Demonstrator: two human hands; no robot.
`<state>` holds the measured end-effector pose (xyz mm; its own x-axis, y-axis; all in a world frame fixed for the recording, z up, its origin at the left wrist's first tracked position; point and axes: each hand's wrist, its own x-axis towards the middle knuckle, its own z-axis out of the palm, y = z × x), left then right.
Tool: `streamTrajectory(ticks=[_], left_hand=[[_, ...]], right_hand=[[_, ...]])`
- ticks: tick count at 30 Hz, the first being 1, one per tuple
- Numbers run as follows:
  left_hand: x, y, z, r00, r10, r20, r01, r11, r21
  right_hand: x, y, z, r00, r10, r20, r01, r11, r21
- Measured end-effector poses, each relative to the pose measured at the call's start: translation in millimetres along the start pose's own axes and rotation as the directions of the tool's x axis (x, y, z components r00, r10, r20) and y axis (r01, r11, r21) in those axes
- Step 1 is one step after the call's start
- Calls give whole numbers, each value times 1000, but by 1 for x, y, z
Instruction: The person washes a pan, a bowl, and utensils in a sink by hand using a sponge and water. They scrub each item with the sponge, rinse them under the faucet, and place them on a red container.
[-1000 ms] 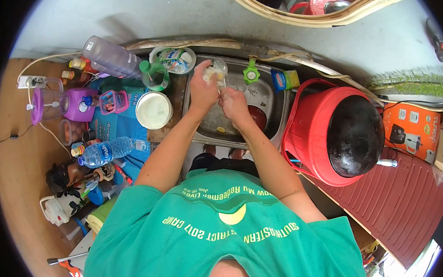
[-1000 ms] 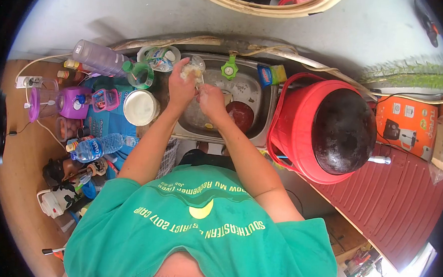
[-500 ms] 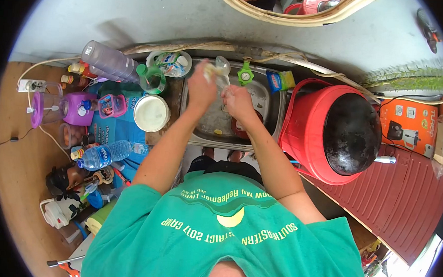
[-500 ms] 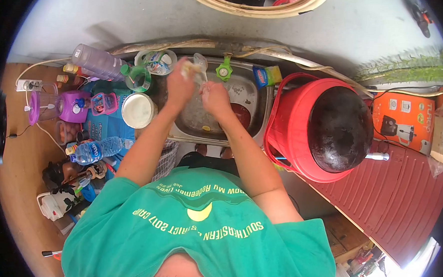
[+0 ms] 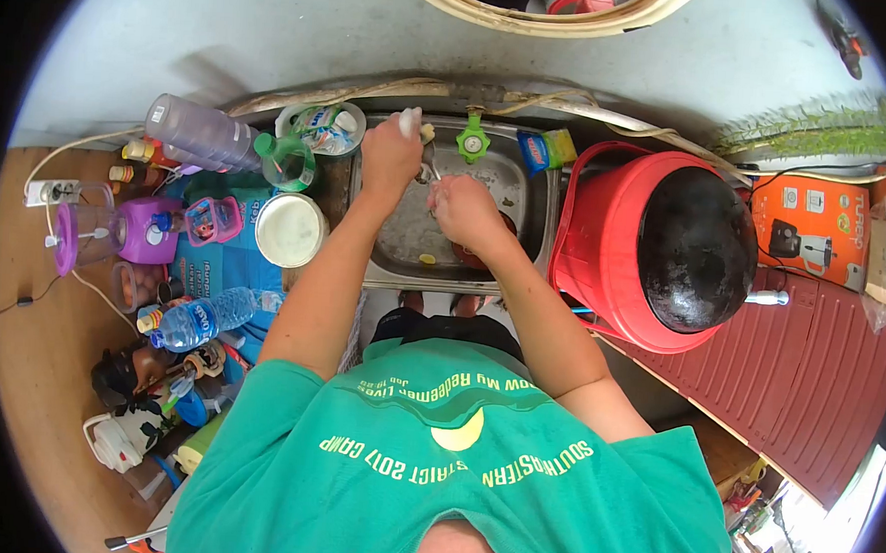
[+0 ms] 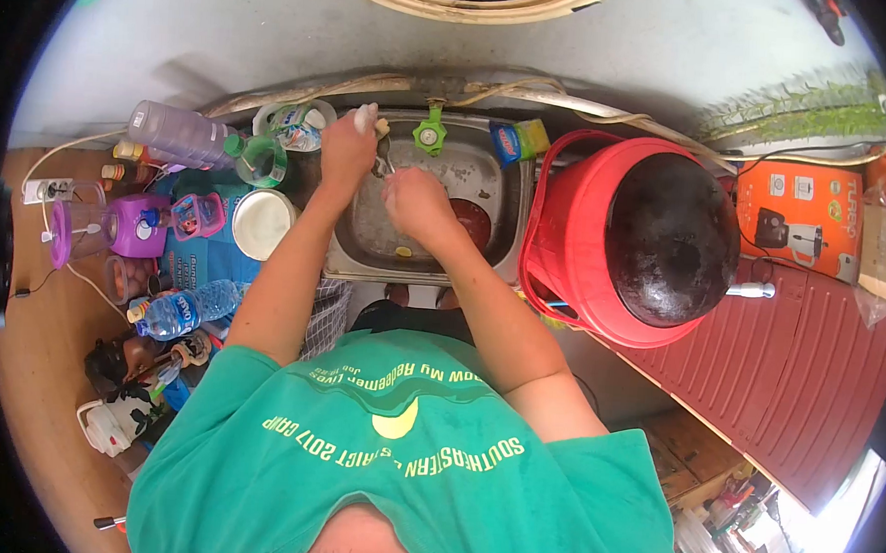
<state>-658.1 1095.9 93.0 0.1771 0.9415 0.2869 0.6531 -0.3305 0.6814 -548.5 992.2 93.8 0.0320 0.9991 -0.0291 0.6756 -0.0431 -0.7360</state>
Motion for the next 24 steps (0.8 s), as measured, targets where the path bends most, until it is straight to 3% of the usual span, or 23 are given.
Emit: streamTrajectory(ticks=[1,3,5,6,7,9,10,11,12,13,14,15,16,17,18,19,21,23,24], left_hand=[[4,-3,-2,994,91,65,-97,990,100],[0,2,-5,993,112,20,-114,989,91],[-6,11,-6,984,174,-40,-171,983,62],[-1,-11,6,977,207,53,-213,962,173],[6,-8,3,976,211,58,-218,961,170],[17,-2,-1,995,-53,86,53,999,3],[25,-15,2,992,-105,69,110,992,-62],[25,-19,3,993,-101,68,106,992,-65],[21,-22,4,941,-319,115,336,832,-441],[17,-20,0,842,-484,240,488,491,-722],[5,-14,-2,806,-477,351,518,281,-808],[-7,-2,4,809,-476,346,514,285,-809],[-21,9,14,846,-440,302,479,377,-793],[-29,14,20,878,-399,264,441,463,-769],[-25,11,17,897,-389,208,426,642,-638],[-16,11,11,897,-387,215,429,639,-638],[-1,11,2,917,-291,272,381,839,-389],[-1,14,10,904,-359,232,427,773,-470],[-3,17,15,948,-314,-52,232,793,-563]], right_hand=[[0,-1,-1,1000,-6,7,6,1000,1],[3,-2,-4,985,129,117,-156,953,260],[2,-4,-3,990,95,104,-116,968,221],[0,-4,-2,994,72,88,-86,980,178],[-1,-2,1,994,77,83,-91,980,179],[-7,9,9,982,169,80,-187,918,351],[-9,15,11,982,172,75,-188,919,348],[-10,20,12,989,143,-30,-126,936,329],[-11,24,14,985,110,-131,-66,950,304],[-9,26,17,985,109,-132,-65,950,305],[-6,27,21,981,162,-104,-102,895,434],[0,26,24,975,209,-68,-137,821,555],[6,22,29,976,209,-69,-135,819,558],[11,18,34,980,187,-64,-141,886,441],[13,16,35,984,169,-55,-144,938,314],[13,11,30,983,175,-57,-149,938,313],[11,3,18,935,307,179,-346,673,654],[16,-4,9,939,292,183,-340,693,636],[17,-7,8,941,282,185,-334,702,629]])
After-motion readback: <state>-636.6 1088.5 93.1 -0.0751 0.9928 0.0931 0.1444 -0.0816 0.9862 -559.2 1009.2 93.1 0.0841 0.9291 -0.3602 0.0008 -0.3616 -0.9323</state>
